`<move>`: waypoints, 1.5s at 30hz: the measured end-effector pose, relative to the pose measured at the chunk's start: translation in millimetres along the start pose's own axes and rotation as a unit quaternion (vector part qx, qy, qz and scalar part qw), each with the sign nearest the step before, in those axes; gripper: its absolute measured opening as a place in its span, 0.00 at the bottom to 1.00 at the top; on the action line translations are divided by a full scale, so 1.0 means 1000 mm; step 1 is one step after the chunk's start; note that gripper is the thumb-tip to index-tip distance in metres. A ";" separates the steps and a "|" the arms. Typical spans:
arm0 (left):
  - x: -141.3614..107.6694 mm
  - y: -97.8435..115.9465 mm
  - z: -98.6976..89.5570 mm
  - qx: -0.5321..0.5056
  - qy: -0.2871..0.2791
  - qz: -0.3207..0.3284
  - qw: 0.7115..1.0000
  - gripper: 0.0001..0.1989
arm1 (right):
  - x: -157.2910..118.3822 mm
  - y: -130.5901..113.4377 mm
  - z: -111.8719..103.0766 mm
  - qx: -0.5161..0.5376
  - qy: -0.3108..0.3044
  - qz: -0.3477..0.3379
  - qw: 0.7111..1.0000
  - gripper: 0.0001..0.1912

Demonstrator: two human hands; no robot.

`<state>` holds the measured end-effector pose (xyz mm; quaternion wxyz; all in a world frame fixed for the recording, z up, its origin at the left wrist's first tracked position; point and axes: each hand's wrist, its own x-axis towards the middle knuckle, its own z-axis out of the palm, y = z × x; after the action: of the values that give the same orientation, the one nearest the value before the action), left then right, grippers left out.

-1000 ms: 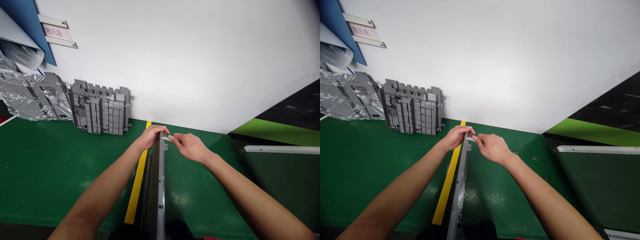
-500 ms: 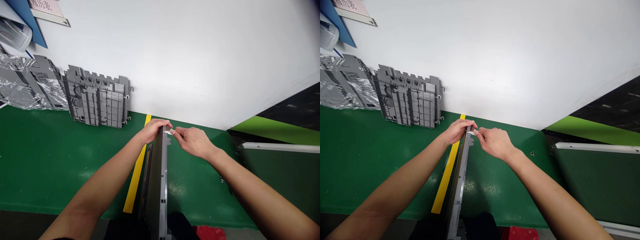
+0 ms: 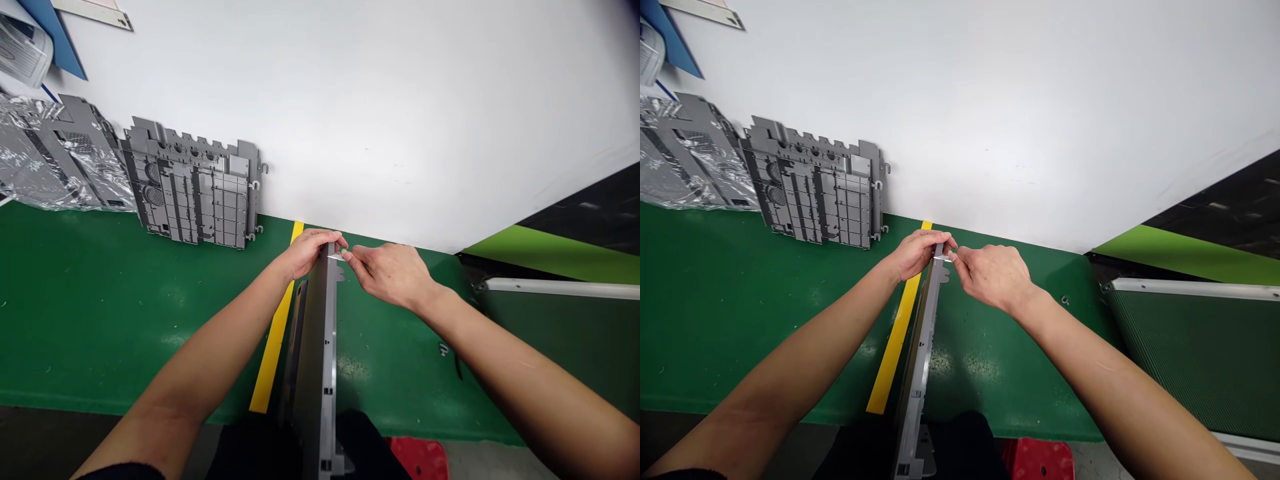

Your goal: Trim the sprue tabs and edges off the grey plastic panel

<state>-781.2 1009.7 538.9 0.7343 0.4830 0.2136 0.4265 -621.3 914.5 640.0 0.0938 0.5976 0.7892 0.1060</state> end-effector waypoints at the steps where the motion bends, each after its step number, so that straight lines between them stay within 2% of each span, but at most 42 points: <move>1: 0.000 -0.001 0.000 0.001 0.000 -0.001 1.000 0.13 | 0.000 0.000 0.000 -0.001 0.001 0.000 1.000 0.33; 27: -0.001 0.002 0.003 0.008 -0.010 0.001 1.000 0.13 | -0.008 -0.002 -0.002 -0.035 0.008 0.003 0.999 0.34; 34: -0.002 0.002 -0.002 0.002 -0.008 -0.010 1.000 0.15 | -0.028 -0.018 0.003 -0.024 0.012 -0.032 0.999 0.30; 40: -0.004 0.004 0.005 0.003 -0.005 -0.009 1.000 0.14 | -0.030 -0.014 0.006 0.103 0.005 0.029 0.994 0.29; 45: -0.002 0.002 0.004 0.009 -0.007 0.001 1.000 0.13 | -0.015 -0.005 0.007 0.114 0.012 0.062 0.992 0.28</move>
<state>-780.5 1006.0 542.6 0.7306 0.4933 0.2118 0.4219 -619.4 898.9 632.1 0.0090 0.6509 0.7586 0.0283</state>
